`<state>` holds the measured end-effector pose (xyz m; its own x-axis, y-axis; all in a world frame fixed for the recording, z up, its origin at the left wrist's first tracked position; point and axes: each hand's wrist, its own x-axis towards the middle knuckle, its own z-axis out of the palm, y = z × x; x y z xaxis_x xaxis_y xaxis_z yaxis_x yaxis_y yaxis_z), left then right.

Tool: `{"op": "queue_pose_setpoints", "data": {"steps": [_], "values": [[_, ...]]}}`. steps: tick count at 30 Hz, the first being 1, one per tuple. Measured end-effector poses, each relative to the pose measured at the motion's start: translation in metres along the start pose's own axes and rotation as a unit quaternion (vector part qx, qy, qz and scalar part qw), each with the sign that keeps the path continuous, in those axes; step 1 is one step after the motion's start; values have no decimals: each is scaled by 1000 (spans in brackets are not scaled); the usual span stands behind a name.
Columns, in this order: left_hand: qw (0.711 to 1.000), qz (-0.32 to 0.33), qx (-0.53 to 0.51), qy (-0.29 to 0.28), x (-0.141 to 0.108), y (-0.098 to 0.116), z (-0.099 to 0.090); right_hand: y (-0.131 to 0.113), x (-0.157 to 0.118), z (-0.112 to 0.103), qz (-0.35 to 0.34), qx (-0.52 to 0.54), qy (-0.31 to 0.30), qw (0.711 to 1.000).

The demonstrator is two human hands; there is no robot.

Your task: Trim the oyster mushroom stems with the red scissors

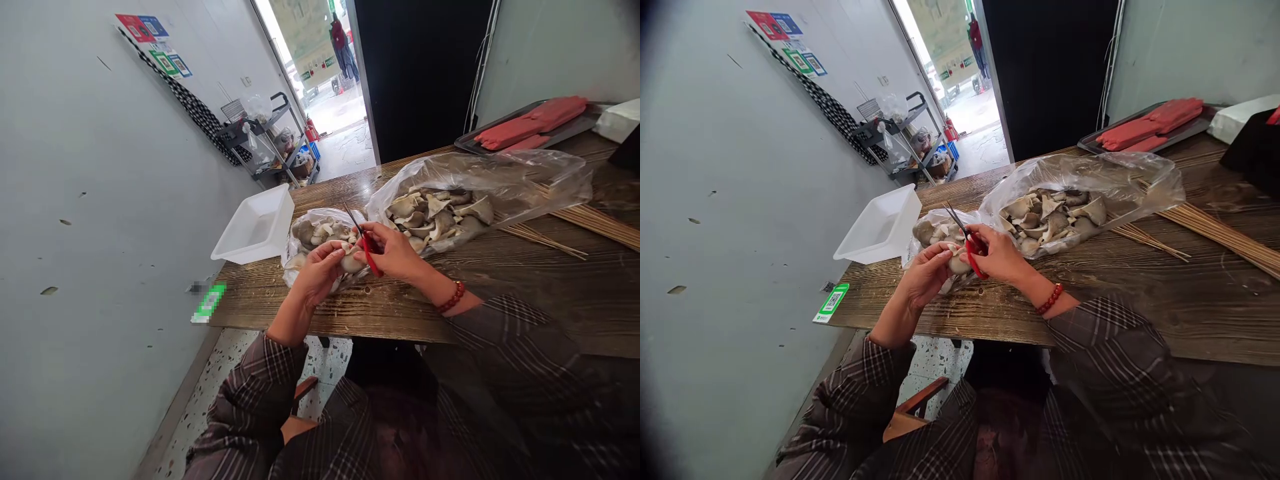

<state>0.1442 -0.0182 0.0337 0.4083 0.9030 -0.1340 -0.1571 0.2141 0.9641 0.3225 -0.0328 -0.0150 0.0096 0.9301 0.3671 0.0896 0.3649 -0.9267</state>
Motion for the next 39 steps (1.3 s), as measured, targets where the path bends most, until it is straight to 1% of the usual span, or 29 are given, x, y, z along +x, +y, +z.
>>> {"op": "queue_pose_setpoints", "data": {"steps": [3, 7, 10, 12, 15, 17, 19, 21, 22, 24, 27, 29, 31, 33, 36, 39], "values": [[1000, 6, 8, 3, 1, -3, 9, -5, 0, 0, -8, -4, 10, 1000], [999, 20, 41, -2, 2, -5, 14, -7, 2, -1, -11, -25, 38, 999], [994, 69, 82, 15, 3, -7, 15, -7, 3, -1, -10, -27, 50, 998], [988, 105, 106, 33, 4, -9, 16, -6, 3, -1, -8, -23, 46, 999], [984, 120, 123, 37, 6, -8, 17, -7, 2, 0, -16, -24, 47, 998], [986, 115, 113, 38, 11, -5, 19, -8, 3, -1, -37, -29, 81, 996], [988, 108, 102, 45, 21, -2, 24, -10, 4, -5, -67, -30, 140, 987], [989, 97, 103, 41, 35, 0, 35, -13, 5, -11, -94, -28, 203, 974], [990, 90, 106, 29, 44, 0, 42, -14, 5, -15, -106, -24, 233, 966], [993, 63, 100, -16, 63, -2, 60, -17, 6, -25, -129, -14, 283, 950], [996, 48, 57, -56, 91, -2, 83, -18, 9, -38, -151, -4, 325, 933], [996, 60, 29, -54, 101, 2, 87, -17, 11, -42, -147, -1, 330, 933], [995, 74, 45, -54, 100, 9, 79, -14, 12, -41, -138, 2, 320, 937], [992, 80, 91, -44, 92, 18, 60, -10, 13, -36, -134, -10, 303, 944], [982, 84, 168, -4, 72, 29, 17, -5, 12, -29, -125, -60, 267, 954], [962, 90, 253, 40, 48, 31, -26, -2, 8, -24, -120, -102, 235, 959]]}}
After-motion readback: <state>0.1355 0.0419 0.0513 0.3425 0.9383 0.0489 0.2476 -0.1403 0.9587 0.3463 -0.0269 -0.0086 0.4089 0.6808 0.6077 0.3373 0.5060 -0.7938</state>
